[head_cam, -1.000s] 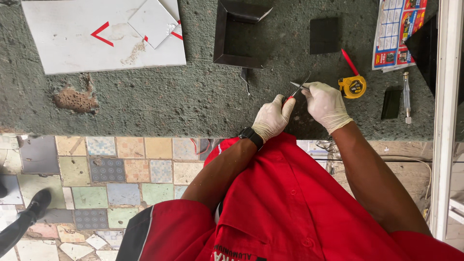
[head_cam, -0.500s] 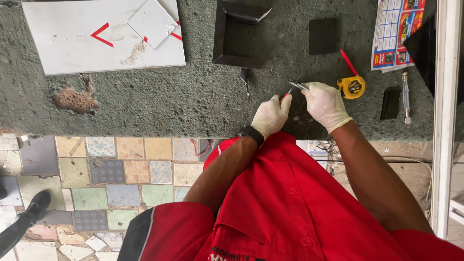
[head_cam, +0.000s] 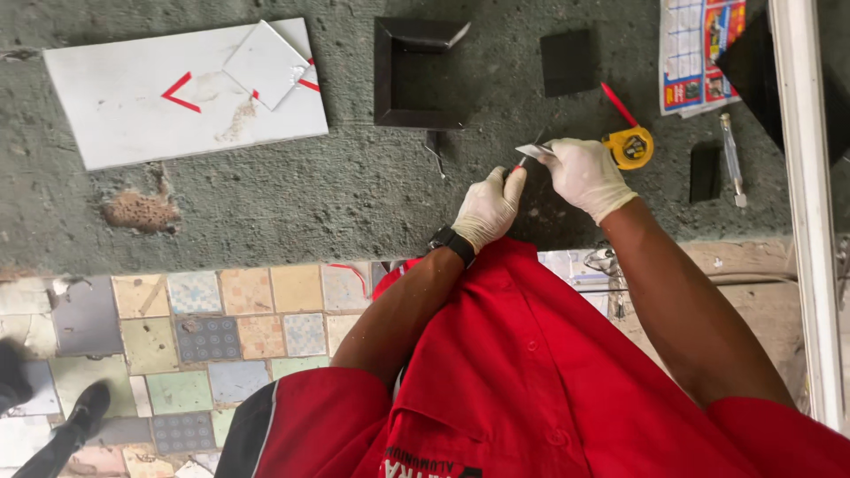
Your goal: The person assembles a dark-colored square frame by fitting four mitered pieces together. They use a red utility knife to trim a small white piece of material and then attach it to the frame. The person repeatedly checks the fit of the frame corners and adjusts the pieces by hand.
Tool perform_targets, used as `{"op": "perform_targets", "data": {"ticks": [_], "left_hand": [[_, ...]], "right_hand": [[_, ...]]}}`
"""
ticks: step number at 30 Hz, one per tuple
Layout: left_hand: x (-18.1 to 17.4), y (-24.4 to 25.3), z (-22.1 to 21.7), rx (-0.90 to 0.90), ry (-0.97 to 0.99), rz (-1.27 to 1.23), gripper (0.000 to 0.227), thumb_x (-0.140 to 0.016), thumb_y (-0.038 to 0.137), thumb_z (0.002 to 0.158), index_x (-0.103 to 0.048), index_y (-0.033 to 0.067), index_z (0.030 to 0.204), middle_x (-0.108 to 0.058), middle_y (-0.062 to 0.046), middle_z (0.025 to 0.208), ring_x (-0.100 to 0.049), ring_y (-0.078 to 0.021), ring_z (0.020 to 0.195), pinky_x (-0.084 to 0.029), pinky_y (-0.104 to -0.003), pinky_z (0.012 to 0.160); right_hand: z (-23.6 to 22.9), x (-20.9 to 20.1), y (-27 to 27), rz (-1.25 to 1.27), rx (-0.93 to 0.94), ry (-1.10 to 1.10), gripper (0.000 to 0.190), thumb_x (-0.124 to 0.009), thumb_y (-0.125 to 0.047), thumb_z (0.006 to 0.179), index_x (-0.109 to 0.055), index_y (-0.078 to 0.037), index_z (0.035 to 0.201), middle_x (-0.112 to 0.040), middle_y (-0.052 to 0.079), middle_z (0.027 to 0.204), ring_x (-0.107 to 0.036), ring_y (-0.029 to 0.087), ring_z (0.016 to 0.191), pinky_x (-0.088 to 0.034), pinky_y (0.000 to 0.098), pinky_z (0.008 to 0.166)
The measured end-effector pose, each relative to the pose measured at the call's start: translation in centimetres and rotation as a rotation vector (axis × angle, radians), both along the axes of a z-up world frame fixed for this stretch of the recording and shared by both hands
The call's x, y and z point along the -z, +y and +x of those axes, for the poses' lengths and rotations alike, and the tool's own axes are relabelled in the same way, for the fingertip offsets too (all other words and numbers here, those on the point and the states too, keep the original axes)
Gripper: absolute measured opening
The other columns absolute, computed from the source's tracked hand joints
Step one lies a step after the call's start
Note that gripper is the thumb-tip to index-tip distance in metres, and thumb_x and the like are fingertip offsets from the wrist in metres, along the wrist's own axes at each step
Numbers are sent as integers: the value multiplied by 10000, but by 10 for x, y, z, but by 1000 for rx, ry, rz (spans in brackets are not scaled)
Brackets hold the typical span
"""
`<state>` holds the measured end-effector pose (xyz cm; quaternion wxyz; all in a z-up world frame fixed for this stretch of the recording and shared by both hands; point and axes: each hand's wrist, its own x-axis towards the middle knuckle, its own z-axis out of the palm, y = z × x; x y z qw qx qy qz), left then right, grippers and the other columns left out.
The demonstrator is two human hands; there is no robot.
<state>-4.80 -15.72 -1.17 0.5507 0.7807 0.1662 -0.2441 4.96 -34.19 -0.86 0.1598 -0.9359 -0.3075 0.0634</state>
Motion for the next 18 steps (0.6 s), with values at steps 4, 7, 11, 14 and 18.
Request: {"op": "perform_targets", "data": {"ticks": [4, 7, 11, 14, 18], "left_hand": [[-3, -1, 2, 23, -22, 19, 672, -304, 646, 984, -589, 73, 1193, -723, -298, 1053, -655, -461, 1143, -510, -566, 1021], [-1, -3, 2, 18, -26, 11, 662, -287, 675, 972, -592, 116, 1153, -728, -271, 1039, -657, -445, 1140, -510, -566, 1021], [3, -2, 8, 8, -10, 0, 686, -303, 666, 973, -595, 86, 1198, -721, -274, 1102, -643, -434, 1180, -499, -553, 1043], [5, -4, 7, 2, 6, 5, 681, -298, 659, 974, -610, 82, 1158, -726, -268, 1086, -647, -431, 1172, -499, -549, 1044], [3, -2, -2, 1, -5, -13, 674, -298, 662, 973, -613, 90, 1143, -723, -269, 1086, -646, -438, 1168, -498, -558, 1036]], "right_hand": [[-1, -2, 2, -38, 16, 4, 196, -719, -325, 998, -750, -132, 993, -719, 95, 787, -724, 354, 847, -591, 455, 768], [-1, -3, 4, -46, 8, -8, 262, -709, -377, 1038, -742, -131, 951, -706, 100, 760, -720, 361, 838, -585, 450, 757], [2, -1, 4, -29, 14, -4, 234, -718, -381, 1018, -753, -150, 1003, -714, 96, 782, -724, 357, 855, -587, 444, 756], [-2, -8, 4, 4, 6, 26, 200, -726, -322, 1009, -759, -125, 1003, -718, 126, 791, -718, 380, 848, -582, 468, 755], [-4, -8, 1, -21, 14, 44, 187, -742, -315, 980, -755, -129, 988, -723, 126, 796, -720, 372, 876, -581, 464, 774]]}}
